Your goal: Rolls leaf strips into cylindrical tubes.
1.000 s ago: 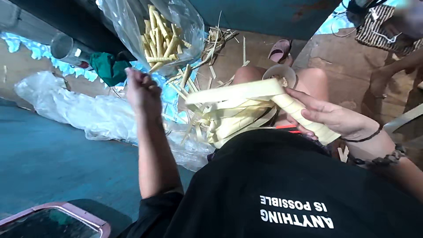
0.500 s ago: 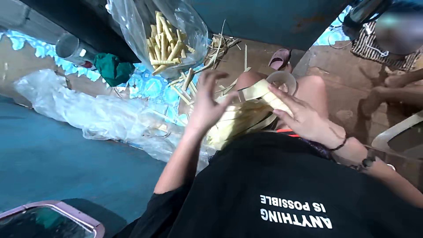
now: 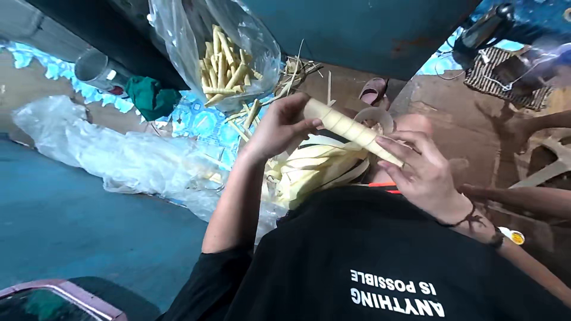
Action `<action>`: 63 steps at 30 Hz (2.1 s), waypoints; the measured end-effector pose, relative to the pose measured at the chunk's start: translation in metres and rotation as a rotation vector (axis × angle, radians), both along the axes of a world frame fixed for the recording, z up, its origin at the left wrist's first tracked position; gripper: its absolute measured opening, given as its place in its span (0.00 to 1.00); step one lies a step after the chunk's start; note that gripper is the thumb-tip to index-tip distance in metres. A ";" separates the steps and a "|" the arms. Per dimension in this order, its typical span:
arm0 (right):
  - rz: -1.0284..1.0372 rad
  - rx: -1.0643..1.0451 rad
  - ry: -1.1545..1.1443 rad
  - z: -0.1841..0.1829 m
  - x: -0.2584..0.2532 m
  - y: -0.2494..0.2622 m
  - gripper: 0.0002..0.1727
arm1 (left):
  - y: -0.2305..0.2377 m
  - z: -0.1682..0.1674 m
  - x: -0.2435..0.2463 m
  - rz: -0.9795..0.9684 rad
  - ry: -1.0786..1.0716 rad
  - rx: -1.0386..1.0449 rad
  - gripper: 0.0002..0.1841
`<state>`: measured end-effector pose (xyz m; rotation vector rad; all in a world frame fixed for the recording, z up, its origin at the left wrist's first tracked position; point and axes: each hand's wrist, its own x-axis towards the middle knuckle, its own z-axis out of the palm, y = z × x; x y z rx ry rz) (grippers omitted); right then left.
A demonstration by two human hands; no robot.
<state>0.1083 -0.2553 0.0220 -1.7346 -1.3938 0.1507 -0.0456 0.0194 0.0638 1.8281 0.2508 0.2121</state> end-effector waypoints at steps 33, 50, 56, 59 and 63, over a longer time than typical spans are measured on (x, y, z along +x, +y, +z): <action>-0.039 -0.165 1.286 -0.008 -0.010 -0.015 0.27 | 0.001 -0.016 -0.005 0.003 -0.040 -0.102 0.11; 0.185 -0.318 1.400 -0.005 0.005 -0.022 0.32 | -0.009 -0.035 -0.001 0.117 -0.142 -0.390 0.10; 0.371 -0.446 1.544 -0.012 0.013 -0.020 0.34 | -0.020 -0.077 -0.005 0.286 -0.239 -0.532 0.10; 0.469 -0.574 1.510 -0.019 0.019 -0.013 0.36 | -0.016 -0.098 -0.016 0.294 -0.235 -0.473 0.09; 0.207 -0.836 0.883 -0.016 0.038 0.025 0.29 | -0.006 -0.100 -0.033 0.309 -0.232 -0.517 0.11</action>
